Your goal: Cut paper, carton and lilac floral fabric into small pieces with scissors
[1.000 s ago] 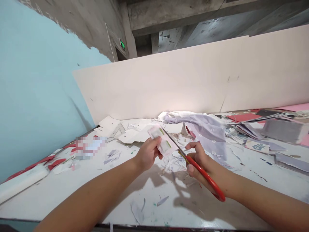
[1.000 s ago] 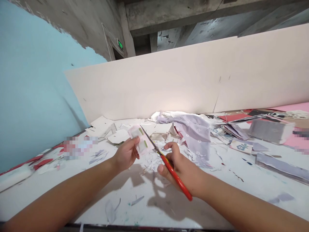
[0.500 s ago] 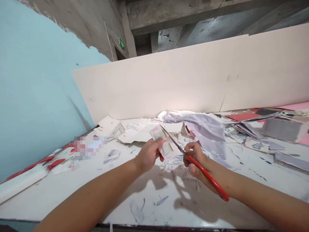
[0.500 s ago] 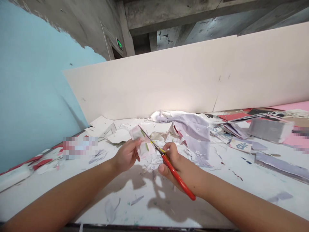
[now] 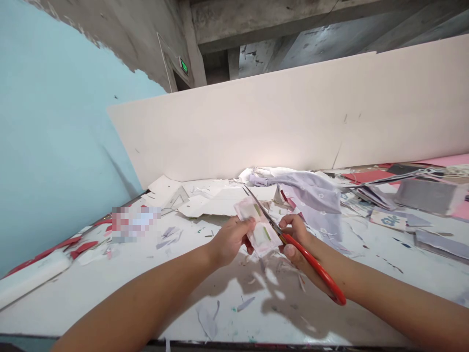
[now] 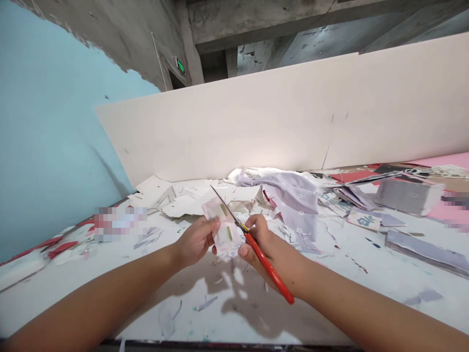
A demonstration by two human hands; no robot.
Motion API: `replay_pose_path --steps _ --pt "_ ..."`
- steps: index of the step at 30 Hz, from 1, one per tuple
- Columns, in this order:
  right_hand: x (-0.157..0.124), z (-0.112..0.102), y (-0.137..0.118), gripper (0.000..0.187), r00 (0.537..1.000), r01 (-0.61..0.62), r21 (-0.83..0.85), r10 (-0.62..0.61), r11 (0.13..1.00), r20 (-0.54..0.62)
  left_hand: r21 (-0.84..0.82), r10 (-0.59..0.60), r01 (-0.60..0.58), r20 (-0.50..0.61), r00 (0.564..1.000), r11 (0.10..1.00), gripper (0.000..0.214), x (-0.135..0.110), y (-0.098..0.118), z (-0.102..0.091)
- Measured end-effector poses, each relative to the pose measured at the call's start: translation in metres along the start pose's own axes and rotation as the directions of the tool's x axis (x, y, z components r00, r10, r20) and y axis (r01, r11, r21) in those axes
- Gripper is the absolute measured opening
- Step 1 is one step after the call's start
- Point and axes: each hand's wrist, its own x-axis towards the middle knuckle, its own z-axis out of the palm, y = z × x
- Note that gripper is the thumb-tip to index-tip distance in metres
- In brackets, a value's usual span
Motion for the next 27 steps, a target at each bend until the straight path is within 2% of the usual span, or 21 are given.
replay_pose_path --steps 3,5,10,15,19,24,27 --pt "-0.001 -0.005 -0.005 0.041 0.995 -0.024 0.031 0.021 0.999 0.102 0.022 -0.014 0.014 -0.005 1.000 1.000 0.041 0.000 0.000 0.001" --pt "-0.001 -0.008 -0.007 0.038 0.992 -0.056 0.011 0.054 0.998 0.114 0.033 -0.023 0.023 0.011 1.000 0.999 0.039 0.000 0.000 0.001" --pt "-0.001 -0.009 -0.009 0.037 0.992 -0.052 -0.035 0.055 0.998 0.115 0.030 -0.032 0.031 0.046 0.998 0.999 0.037 -0.001 0.000 0.001" --pt "0.001 -0.009 -0.011 0.037 0.988 -0.095 -0.060 0.101 0.994 0.115 0.044 -0.039 0.038 0.027 0.999 0.998 0.037 -0.001 0.000 0.001" --pt "0.000 -0.006 -0.012 0.041 0.989 -0.106 -0.079 0.113 0.991 0.094 0.047 -0.044 0.042 0.030 0.999 0.998 0.039 -0.001 0.000 0.001" --pt "-0.001 -0.003 -0.015 0.044 0.988 -0.149 -0.116 0.152 0.982 0.012 0.024 -0.041 0.041 0.033 0.999 0.999 0.039 -0.001 0.000 0.002" --pt "0.000 -0.003 -0.014 0.043 0.986 -0.160 -0.144 0.166 0.977 0.031 0.015 -0.041 0.040 0.038 0.998 0.999 0.040 -0.001 0.000 0.002"
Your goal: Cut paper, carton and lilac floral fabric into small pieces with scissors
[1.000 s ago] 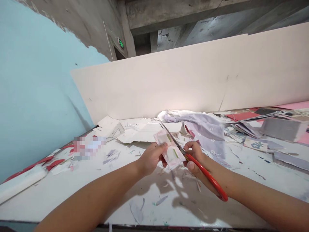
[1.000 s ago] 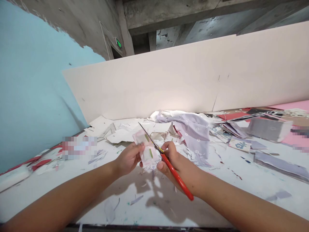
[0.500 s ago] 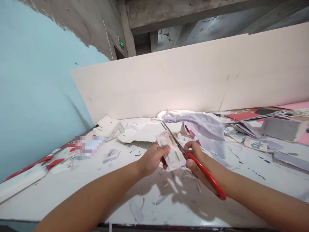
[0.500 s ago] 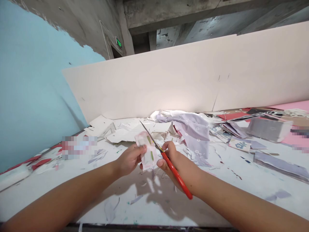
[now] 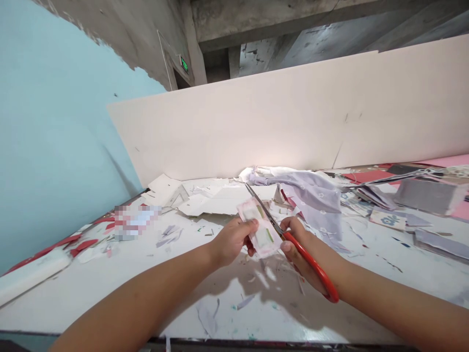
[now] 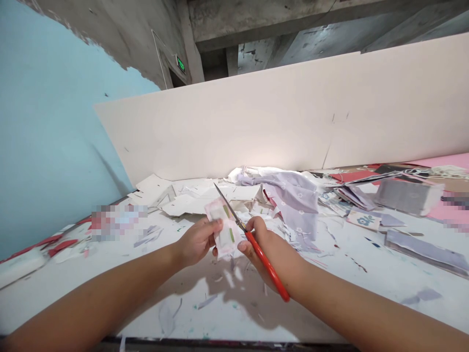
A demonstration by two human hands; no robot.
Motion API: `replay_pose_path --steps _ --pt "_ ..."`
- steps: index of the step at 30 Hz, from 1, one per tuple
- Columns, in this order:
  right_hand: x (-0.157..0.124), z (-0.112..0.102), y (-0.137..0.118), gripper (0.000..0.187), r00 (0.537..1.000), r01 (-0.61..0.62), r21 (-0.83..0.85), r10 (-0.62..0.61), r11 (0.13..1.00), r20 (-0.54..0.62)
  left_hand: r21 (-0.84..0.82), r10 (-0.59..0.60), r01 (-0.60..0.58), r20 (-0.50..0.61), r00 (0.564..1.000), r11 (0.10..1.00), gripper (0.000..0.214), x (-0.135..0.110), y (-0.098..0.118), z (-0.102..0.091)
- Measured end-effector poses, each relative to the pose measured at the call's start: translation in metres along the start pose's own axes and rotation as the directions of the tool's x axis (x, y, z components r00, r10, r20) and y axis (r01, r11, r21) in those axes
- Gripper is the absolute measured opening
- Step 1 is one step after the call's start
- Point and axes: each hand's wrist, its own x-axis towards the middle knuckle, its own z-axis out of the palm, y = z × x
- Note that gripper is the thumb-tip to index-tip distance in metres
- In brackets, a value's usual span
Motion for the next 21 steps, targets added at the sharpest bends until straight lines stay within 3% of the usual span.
replay_pose_path --steps 7,11,15,21 --pt "0.001 -0.002 0.006 0.039 0.998 -0.043 -0.007 0.043 0.999 -0.043 -0.066 0.027 -0.025 0.022 0.999 0.998 0.040 0.001 -0.003 -0.002" --pt "0.004 -0.001 0.011 0.040 0.989 -0.045 0.238 0.077 0.970 -0.125 -0.099 0.021 -0.021 0.005 1.000 0.995 0.041 0.002 -0.003 -0.003" --pt "0.009 -0.002 0.016 0.040 0.976 -0.029 0.506 0.133 0.862 -0.171 -0.094 0.016 -0.017 -0.014 1.000 0.995 0.039 0.004 -0.003 -0.007" --pt "0.011 -0.004 0.025 0.044 0.979 -0.001 0.580 0.118 0.815 -0.164 -0.128 0.048 -0.068 -0.149 0.988 0.989 0.028 0.008 -0.002 -0.011"
